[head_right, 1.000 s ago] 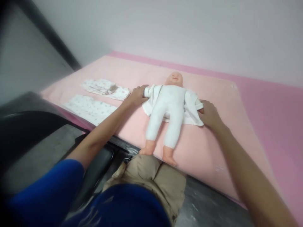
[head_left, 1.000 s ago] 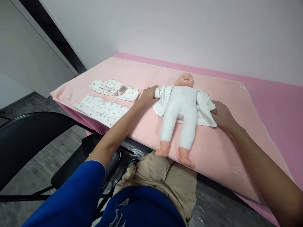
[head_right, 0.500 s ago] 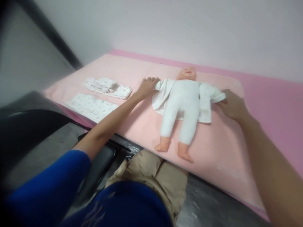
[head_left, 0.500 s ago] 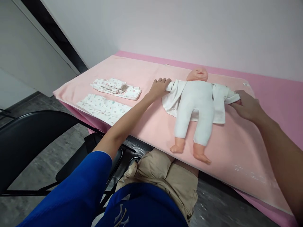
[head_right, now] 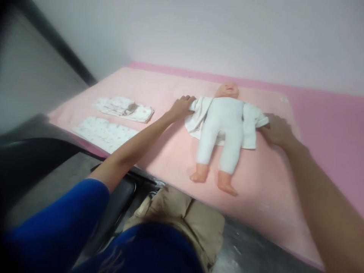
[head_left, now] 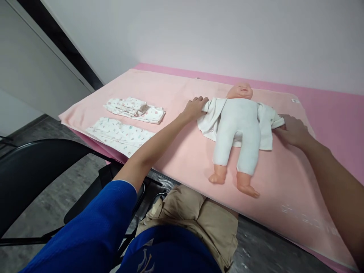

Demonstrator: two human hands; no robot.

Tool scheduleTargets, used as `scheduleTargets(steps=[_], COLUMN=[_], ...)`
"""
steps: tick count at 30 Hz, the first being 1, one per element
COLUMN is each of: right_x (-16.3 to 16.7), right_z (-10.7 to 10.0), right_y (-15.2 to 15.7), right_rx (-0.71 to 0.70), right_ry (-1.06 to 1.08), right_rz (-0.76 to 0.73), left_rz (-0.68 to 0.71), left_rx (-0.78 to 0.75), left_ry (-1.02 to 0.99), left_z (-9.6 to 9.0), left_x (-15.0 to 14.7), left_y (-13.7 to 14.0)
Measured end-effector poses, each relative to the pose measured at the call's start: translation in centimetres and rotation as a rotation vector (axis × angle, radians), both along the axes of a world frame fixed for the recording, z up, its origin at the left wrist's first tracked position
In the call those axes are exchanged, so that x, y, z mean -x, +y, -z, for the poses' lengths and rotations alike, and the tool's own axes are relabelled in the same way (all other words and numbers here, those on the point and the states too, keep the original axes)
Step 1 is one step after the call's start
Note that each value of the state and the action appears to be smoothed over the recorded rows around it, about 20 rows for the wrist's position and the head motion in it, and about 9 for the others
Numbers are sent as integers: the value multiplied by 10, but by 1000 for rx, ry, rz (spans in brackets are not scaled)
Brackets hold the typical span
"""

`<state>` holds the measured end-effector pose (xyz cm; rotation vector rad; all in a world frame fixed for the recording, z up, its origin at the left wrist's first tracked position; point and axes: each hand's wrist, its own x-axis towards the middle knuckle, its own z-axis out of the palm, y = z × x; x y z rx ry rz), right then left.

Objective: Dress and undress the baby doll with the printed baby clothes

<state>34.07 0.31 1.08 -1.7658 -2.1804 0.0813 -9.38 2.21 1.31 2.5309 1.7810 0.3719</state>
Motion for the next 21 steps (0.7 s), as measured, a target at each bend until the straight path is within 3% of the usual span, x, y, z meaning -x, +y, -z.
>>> scheduleTargets(steps=[6,13,21], right_x=[2,12,-9], right_z=[11,1,11], right_y=[4,4,5], right_rx=[57,34,-171], right_ry=[-24,8,-69], right_rz=[-41,-30,-167], left_rz=[98,114,166], left_rx=[7,25,43], left_ry=[5,20,79], left_z=[4,-4,-3], left_x=[-7,-31,5], left_y=[10,20,22])
